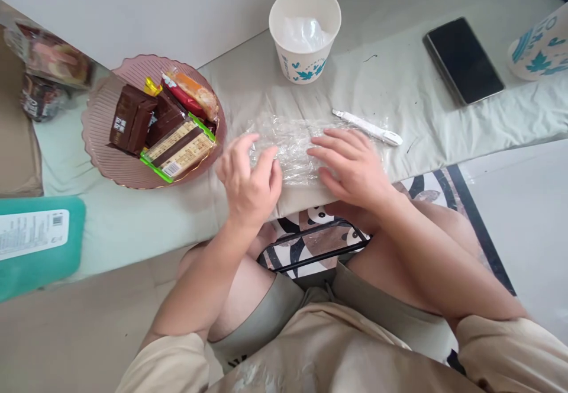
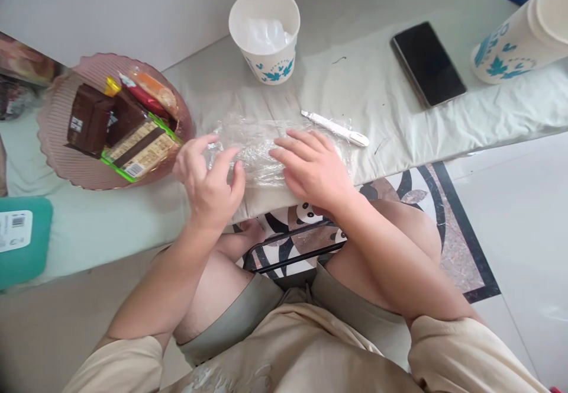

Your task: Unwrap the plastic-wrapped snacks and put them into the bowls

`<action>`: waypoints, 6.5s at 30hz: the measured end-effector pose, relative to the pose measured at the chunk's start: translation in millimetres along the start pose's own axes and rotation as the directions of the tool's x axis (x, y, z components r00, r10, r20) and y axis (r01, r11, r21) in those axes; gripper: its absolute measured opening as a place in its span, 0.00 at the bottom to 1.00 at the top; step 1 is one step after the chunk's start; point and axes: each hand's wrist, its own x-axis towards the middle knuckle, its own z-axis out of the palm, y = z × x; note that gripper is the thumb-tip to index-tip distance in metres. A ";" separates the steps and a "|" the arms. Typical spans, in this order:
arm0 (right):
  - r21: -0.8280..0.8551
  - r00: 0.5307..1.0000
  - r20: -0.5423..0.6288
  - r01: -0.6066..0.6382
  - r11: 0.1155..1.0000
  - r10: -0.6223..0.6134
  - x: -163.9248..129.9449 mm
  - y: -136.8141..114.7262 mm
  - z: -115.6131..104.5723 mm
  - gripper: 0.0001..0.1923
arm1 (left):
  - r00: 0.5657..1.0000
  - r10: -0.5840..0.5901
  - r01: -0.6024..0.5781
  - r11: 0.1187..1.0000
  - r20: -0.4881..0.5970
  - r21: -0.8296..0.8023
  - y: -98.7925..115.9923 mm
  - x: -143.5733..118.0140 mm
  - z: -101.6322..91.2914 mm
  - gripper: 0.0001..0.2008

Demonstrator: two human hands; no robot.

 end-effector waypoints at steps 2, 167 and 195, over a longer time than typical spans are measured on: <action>-0.041 0.996 0.093 0.019 0.999 -0.016 -0.4 -6.0 9.4 0.20 | 0.992 0.118 -0.115 0.990 0.040 -0.082 8.4 -0.3 2.9 0.14; 0.172 0.995 -0.079 0.081 0.982 -0.068 17.1 21.4 23.0 0.07 | 0.948 0.276 -0.199 0.904 0.159 -0.378 -23.9 32.5 23.5 0.11; 0.470 0.969 0.096 -0.245 0.848 0.227 25.1 9.6 14.1 0.14 | 0.925 -0.068 0.258 0.836 0.374 -0.484 -11.6 32.0 18.0 0.26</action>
